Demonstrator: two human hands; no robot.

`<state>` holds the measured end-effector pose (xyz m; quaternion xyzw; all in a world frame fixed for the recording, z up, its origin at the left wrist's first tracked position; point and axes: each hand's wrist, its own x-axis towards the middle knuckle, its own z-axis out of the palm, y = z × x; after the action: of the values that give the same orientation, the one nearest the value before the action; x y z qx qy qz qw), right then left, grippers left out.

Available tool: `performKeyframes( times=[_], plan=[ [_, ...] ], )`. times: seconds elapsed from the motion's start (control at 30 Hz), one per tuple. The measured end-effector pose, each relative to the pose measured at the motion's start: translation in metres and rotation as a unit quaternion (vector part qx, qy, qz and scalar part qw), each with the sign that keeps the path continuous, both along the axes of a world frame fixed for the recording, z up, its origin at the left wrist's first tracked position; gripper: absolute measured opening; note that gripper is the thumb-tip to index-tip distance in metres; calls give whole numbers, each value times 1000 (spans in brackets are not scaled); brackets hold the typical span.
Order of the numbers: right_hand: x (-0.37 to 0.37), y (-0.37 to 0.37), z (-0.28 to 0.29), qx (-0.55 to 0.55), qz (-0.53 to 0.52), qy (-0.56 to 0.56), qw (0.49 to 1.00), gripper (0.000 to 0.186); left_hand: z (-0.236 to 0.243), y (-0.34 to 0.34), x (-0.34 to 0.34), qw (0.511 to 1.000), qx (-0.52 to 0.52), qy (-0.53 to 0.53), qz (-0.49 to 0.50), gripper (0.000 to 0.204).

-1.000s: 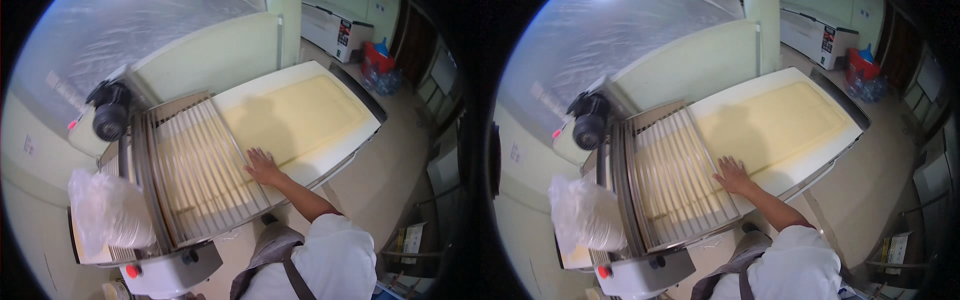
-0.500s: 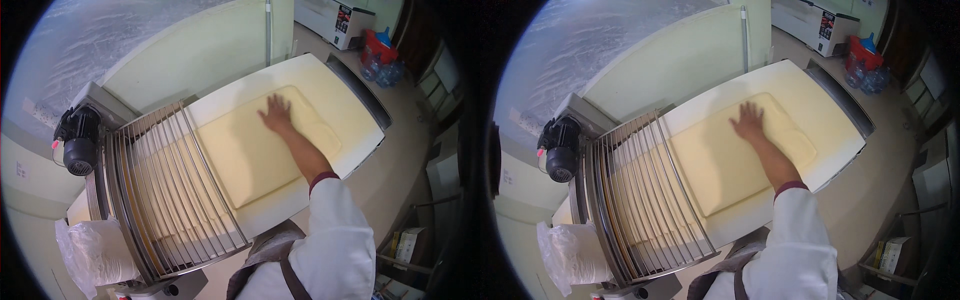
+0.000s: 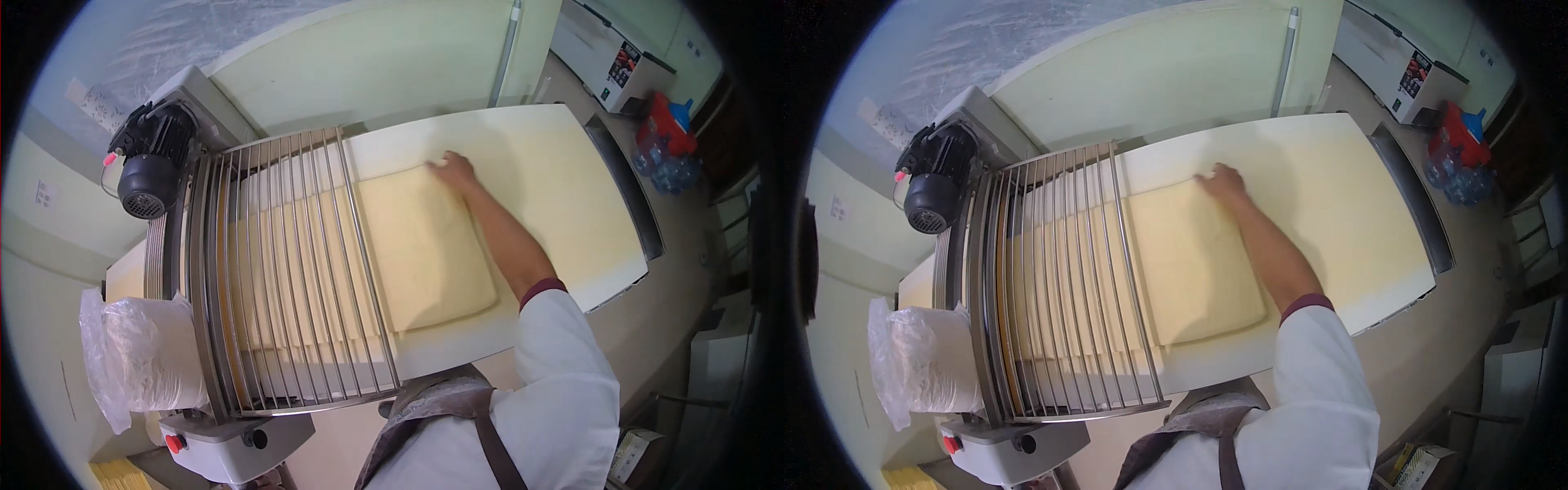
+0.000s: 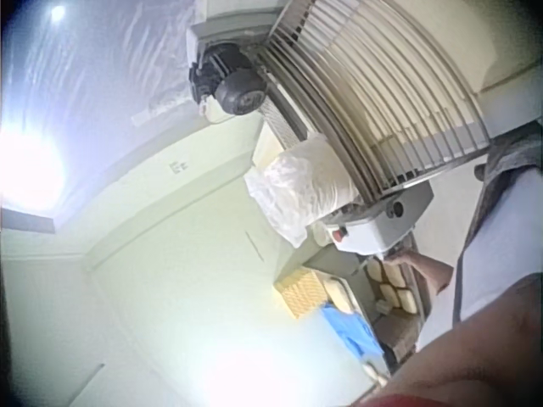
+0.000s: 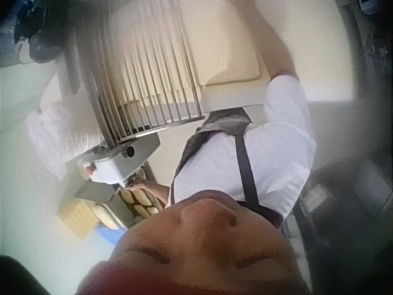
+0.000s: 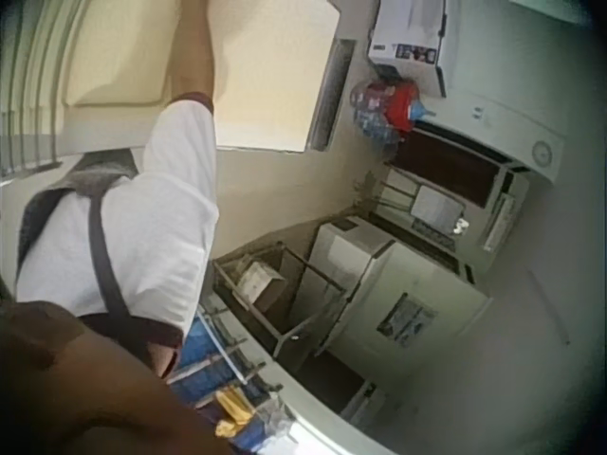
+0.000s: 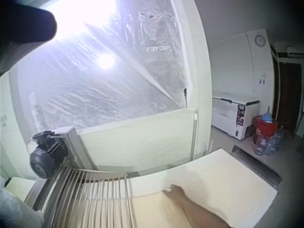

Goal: Preparing dough for baking using a dough sheeter machine.

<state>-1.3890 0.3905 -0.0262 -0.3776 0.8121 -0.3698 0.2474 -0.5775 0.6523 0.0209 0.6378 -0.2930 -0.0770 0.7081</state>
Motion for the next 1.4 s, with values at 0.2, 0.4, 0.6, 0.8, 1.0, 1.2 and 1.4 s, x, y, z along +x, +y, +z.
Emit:
performKeyframes(
  times=[0.2, 0.4, 0.6, 0.8, 1.0, 1.2, 1.4],
  plan=[
    [78, -6, 36, 5, 40, 161, 986, 70, -22, 8, 26, 999, 14, -46, -9, 79],
    [164, -25, 34, -23, 139, 235, 962, 64, -63, 4, 68, 996, -14, 92, -12, 76],
    [260, 14, 10, -112, 428, 464, 767, 64, -59, 21, 86, 997, -31, -55, 31, 86],
    [340, 84, 25, -331, 245, 871, 267, 54, -49, 40, 67, 998, 11, -68, 1, 63],
    [323, 121, 40, -160, 645, 427, 613, 48, -17, 13, 23, 998, 3, -46, 40, 75],
    [225, 110, 29, -88, 214, 452, 861, 52, -18, 14, 27, 1000, 19, 1, 0, 79],
    [404, 120, 105, -352, 281, 164, 878, 44, -9, 16, 28, 997, 10, 0, -72, 78]
  ],
)
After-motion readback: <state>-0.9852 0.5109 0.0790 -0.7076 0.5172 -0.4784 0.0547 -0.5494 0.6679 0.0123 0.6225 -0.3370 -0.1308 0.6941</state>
